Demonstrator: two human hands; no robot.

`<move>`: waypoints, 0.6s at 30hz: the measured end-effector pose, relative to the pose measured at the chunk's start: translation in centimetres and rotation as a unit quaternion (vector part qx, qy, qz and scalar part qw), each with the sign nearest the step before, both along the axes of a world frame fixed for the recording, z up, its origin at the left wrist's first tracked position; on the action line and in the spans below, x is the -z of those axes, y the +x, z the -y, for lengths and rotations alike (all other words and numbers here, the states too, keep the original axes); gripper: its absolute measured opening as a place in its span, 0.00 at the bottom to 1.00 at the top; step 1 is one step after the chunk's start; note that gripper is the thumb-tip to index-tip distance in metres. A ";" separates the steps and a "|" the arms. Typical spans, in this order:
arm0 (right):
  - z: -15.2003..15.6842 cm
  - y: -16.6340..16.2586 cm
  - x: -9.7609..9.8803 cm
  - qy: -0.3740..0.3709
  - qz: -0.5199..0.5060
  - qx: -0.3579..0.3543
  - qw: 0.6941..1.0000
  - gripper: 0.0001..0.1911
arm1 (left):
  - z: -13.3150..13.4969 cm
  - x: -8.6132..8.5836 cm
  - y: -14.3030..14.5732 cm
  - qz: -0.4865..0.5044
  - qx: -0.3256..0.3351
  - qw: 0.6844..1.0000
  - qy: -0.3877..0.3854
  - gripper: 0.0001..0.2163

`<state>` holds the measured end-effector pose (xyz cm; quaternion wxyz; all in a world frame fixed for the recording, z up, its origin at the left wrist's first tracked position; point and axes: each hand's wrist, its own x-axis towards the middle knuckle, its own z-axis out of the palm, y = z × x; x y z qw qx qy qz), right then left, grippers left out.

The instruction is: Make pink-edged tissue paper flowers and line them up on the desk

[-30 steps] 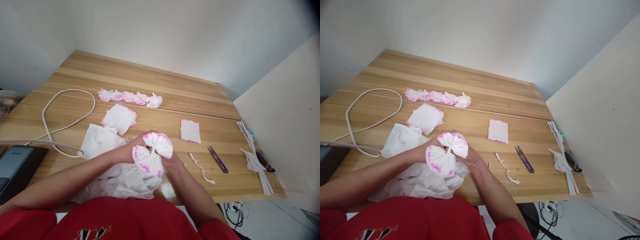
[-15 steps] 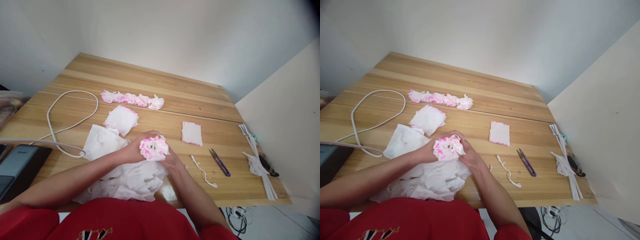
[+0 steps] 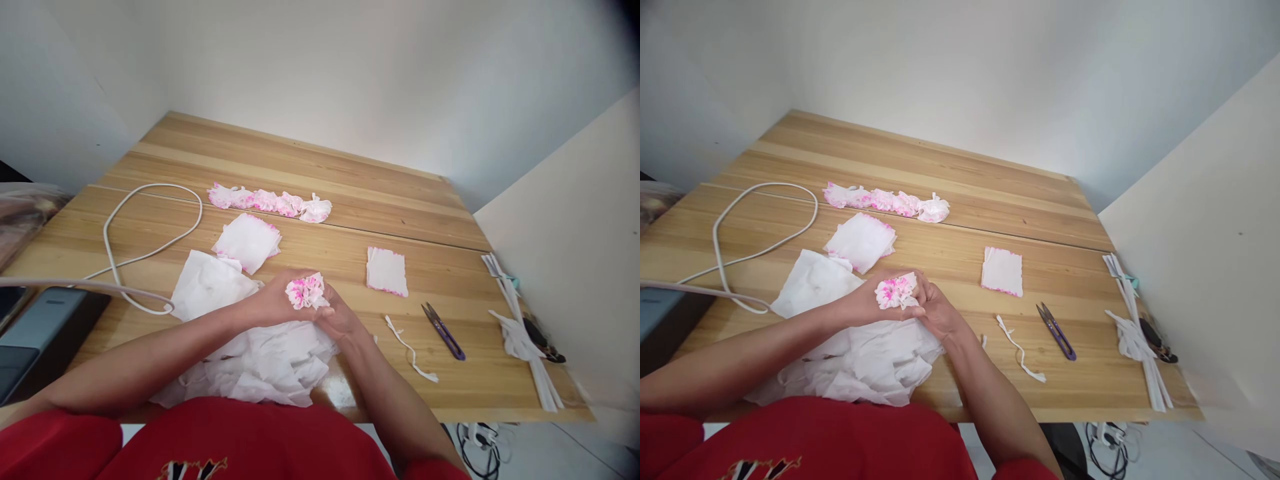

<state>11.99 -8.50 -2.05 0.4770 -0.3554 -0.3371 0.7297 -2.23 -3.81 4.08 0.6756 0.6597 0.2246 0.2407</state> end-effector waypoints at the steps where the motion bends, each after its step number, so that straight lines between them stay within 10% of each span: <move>1: 0.0 0.0 -0.1 0.000 -0.001 -0.005 1.000 0.21 | 0.0 0.0 0.0 0.000 0.000 1.000 -0.008 0.14; 18: -0.1 0.1 0.2 -0.010 0.034 -0.008 0.999 0.18 | 0.4 0.5 0.3 -0.029 -0.051 0.993 0.106 0.15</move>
